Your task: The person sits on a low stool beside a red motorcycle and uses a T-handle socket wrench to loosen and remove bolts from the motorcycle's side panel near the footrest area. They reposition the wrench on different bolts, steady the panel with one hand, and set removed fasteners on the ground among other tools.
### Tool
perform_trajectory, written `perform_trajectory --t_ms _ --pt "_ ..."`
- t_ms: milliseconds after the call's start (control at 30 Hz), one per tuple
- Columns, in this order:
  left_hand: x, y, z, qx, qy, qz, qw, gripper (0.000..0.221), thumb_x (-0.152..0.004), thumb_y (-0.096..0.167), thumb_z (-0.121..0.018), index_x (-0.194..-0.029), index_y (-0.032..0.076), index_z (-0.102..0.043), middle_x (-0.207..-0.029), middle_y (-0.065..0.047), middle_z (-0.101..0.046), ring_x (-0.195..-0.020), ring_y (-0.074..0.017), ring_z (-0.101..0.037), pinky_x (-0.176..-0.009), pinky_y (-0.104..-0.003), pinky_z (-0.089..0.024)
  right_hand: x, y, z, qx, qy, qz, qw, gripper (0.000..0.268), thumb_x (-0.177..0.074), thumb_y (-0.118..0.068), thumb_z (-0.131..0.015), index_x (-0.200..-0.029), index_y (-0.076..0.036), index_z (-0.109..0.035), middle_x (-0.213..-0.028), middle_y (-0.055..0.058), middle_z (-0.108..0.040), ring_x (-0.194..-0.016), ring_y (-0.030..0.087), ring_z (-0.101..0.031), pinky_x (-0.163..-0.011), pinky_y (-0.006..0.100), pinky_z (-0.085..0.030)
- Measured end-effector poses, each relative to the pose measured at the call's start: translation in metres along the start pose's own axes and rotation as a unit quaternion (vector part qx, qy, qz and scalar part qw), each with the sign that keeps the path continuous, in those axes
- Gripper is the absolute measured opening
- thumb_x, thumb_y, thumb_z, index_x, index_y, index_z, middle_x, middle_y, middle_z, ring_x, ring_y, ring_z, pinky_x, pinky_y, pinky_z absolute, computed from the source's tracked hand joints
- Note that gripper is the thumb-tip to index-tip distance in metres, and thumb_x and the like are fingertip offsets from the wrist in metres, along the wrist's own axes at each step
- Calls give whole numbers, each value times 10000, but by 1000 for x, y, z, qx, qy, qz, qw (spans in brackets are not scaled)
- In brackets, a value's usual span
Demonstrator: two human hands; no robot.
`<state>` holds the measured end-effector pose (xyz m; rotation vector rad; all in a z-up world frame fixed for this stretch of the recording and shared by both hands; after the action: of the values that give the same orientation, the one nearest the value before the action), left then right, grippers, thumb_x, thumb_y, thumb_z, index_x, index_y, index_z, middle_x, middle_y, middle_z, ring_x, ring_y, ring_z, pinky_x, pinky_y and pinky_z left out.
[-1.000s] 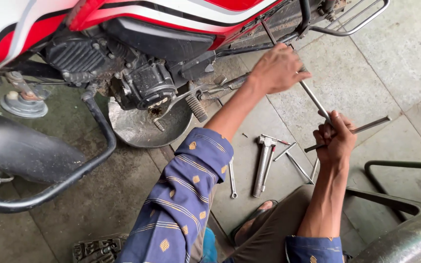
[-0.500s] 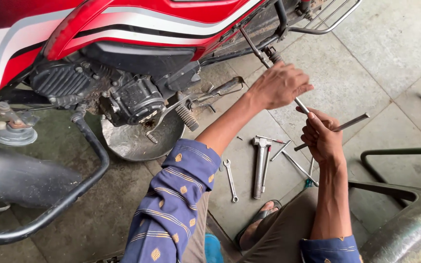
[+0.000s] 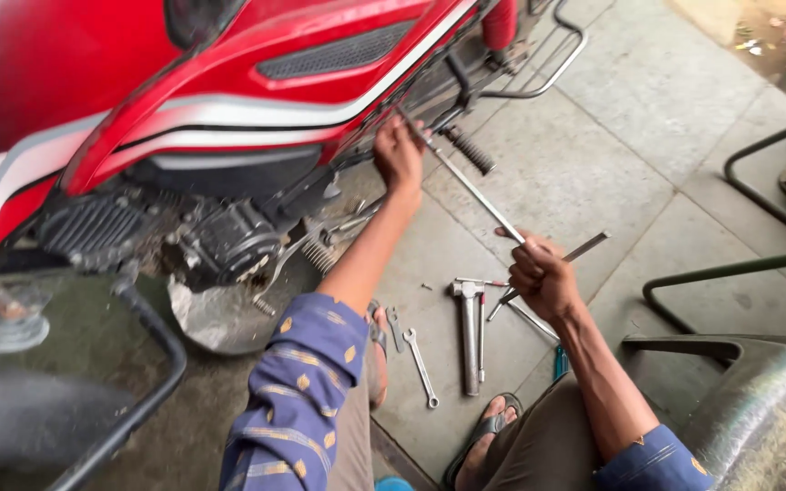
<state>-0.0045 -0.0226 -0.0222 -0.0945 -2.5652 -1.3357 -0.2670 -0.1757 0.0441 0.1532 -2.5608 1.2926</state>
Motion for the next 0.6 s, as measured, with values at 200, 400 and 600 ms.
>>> perform_trajectory --t_ms 200,400,600 --pt "22 33 -3 0 -68 104 992 322 -1095 242 -428 -1249 69 -651 -1033 -60 -700 -847 -173 -700 -675 -292 -559 2 0 -8 129 20 -30 991 408 -1088 -243 -437 -1360 29 -575 -631 -70 -239 -531 79 -247 -500 264 -241" --pt "16 12 -7 137 -48 156 977 315 -1102 282 -426 -1234 96 -642 -1041 -58 -660 -913 -193 -677 -793 -378 -617 0 0 0 271 -27 26 962 464 -1072 -242 -496 -1453 16 -553 -657 -68 -283 -554 59 -283 -493 252 -259" --pt "20 -4 -14 178 -54 191 964 267 -1105 367 -392 -1160 191 -584 -817 -5 -547 -660 -127 -510 -586 -309 -480 0 0 10 481 24 115 869 414 -1039 -127 -542 -1425 15 -591 -724 -56 -455 -634 52 -380 -522 247 -347"
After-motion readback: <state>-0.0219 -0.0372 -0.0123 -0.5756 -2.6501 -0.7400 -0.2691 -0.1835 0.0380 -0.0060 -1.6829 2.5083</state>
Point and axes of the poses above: each hand's wrist, its own x-axis away from the middle knuckle, its own z-axis out of the back of the hand, y = z × x, the point moved 2 cm from there along -x, towards the middle knuckle
